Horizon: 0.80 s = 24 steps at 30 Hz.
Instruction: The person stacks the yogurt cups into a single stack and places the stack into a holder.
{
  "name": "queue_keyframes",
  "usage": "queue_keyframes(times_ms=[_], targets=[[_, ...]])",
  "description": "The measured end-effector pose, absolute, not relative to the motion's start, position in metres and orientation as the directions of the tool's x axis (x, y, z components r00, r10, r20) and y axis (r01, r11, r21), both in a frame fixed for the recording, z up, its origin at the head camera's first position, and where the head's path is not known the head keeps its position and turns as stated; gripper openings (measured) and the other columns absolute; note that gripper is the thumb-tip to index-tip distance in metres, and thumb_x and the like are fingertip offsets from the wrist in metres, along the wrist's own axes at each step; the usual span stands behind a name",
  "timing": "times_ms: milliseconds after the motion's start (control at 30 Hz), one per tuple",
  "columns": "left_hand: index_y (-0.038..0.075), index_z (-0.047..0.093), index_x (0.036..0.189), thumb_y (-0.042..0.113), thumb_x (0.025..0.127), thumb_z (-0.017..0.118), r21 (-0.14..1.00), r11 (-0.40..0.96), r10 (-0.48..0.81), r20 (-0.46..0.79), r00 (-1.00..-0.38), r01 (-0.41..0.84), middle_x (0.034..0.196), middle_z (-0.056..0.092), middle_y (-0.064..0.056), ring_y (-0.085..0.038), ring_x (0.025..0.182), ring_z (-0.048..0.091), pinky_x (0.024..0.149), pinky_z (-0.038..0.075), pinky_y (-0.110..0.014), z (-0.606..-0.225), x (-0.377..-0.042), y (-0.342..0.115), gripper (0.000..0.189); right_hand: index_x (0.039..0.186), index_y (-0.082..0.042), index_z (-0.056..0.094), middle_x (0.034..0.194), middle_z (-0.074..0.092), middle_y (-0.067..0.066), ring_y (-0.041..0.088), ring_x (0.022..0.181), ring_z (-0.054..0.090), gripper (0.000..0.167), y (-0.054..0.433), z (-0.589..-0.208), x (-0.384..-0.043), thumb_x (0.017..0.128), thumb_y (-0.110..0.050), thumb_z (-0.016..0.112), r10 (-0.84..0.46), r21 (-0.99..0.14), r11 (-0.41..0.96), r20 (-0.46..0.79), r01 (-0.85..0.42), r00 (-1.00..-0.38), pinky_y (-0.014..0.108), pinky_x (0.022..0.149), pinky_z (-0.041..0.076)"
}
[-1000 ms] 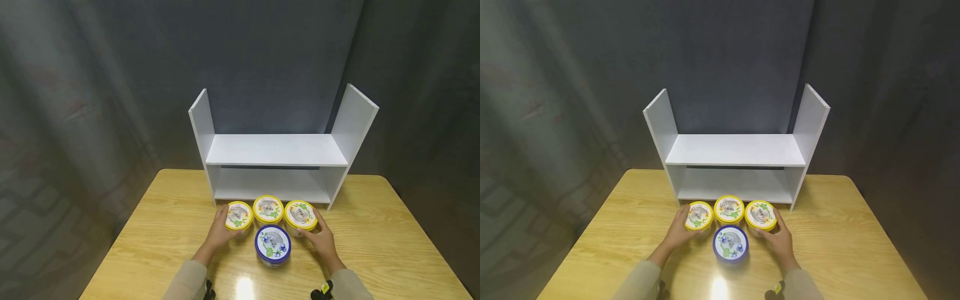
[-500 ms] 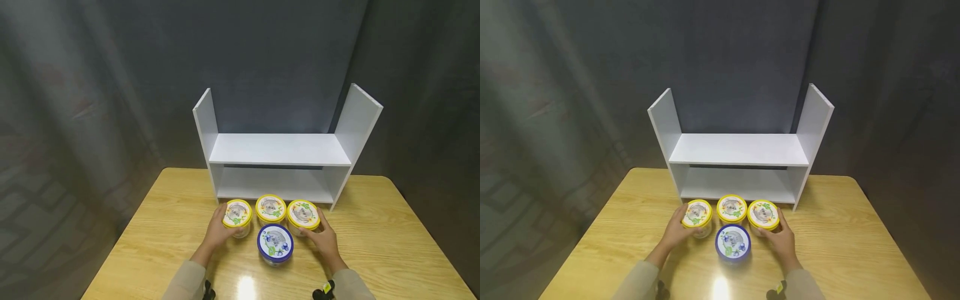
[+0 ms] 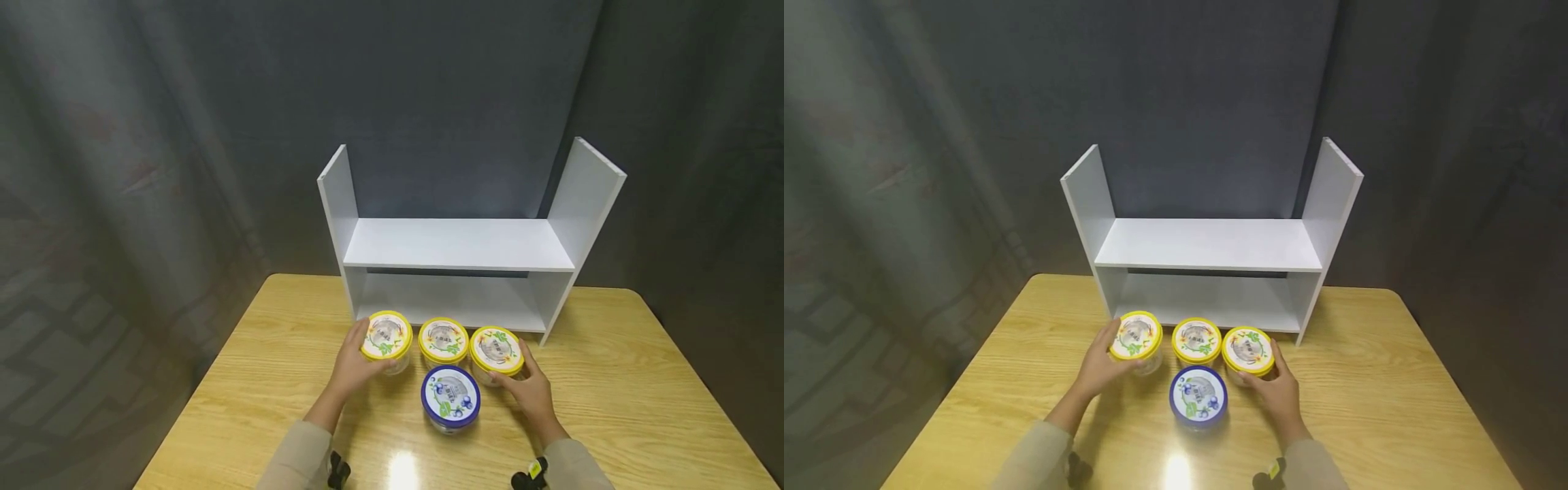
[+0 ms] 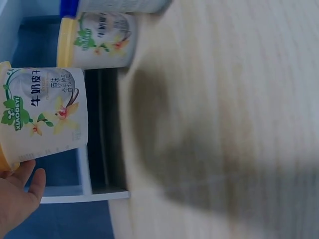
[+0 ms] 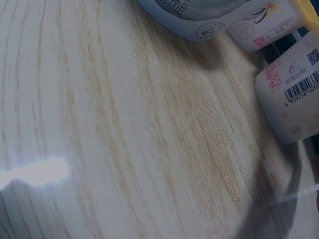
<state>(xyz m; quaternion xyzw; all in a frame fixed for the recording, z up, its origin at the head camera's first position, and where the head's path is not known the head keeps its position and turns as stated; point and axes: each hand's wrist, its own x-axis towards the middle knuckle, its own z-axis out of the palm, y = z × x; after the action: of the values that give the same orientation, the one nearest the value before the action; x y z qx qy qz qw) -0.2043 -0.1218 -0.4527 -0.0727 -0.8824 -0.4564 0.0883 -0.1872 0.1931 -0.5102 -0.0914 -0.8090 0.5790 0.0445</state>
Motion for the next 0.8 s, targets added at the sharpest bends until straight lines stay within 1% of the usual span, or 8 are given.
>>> queue_keyframes(times_ms=[200,467,667,800], targets=[[0.008,0.031,0.134,0.037,0.054,0.08,0.796,0.558,0.056,0.244,-0.968,0.233,0.138,0.024,-0.013,-0.033,0.123,0.024,0.096,0.022,-0.052,-0.438,-0.204,-0.12,0.098,0.139,-0.017,0.012,0.139,0.018,0.018,0.04,0.12,0.026,0.097,0.194,-0.51,-0.188,0.066,-0.024,0.075,0.196,-0.95,0.3,-0.033,0.092,-0.98,0.044,0.096,0.028],[0.005,0.032,0.133,0.036,0.055,0.079,0.785,0.533,0.116,0.301,-0.947,0.315,0.137,0.027,-0.01,-0.029,0.124,0.022,0.097,0.022,-0.051,-0.425,-0.204,-0.11,0.096,0.139,-0.017,0.014,0.139,0.02,0.016,0.036,0.12,0.027,0.096,0.194,-0.51,-0.187,0.065,-0.021,0.076,0.2,-0.96,0.262,-0.041,0.093,-0.979,0.041,0.097,0.028],[0.006,0.03,0.134,0.039,0.055,0.078,0.787,0.53,0.146,0.282,-0.948,0.315,0.138,0.026,-0.01,-0.03,0.124,0.023,0.096,0.023,-0.051,-0.418,-0.203,-0.097,0.098,0.139,-0.016,0.015,0.139,0.02,0.017,0.037,0.12,0.026,0.097,0.195,-0.511,-0.188,0.064,-0.022,0.076,0.203,-0.962,0.257,-0.041,0.093,-0.978,0.042,0.097,0.027],[0.008,0.029,0.135,0.041,0.055,0.078,0.79,0.526,0.171,0.263,-0.95,0.314,0.139,0.024,-0.007,-0.028,0.124,0.023,0.096,0.024,-0.05,-0.417,-0.204,-0.088,0.099,0.139,-0.016,0.017,0.139,0.021,0.015,0.035,0.12,0.028,0.096,0.194,-0.512,-0.187,0.064,-0.021,0.076,0.208,-0.966,0.246,-0.033,0.085,-0.978,0.04,0.097,0.029]])
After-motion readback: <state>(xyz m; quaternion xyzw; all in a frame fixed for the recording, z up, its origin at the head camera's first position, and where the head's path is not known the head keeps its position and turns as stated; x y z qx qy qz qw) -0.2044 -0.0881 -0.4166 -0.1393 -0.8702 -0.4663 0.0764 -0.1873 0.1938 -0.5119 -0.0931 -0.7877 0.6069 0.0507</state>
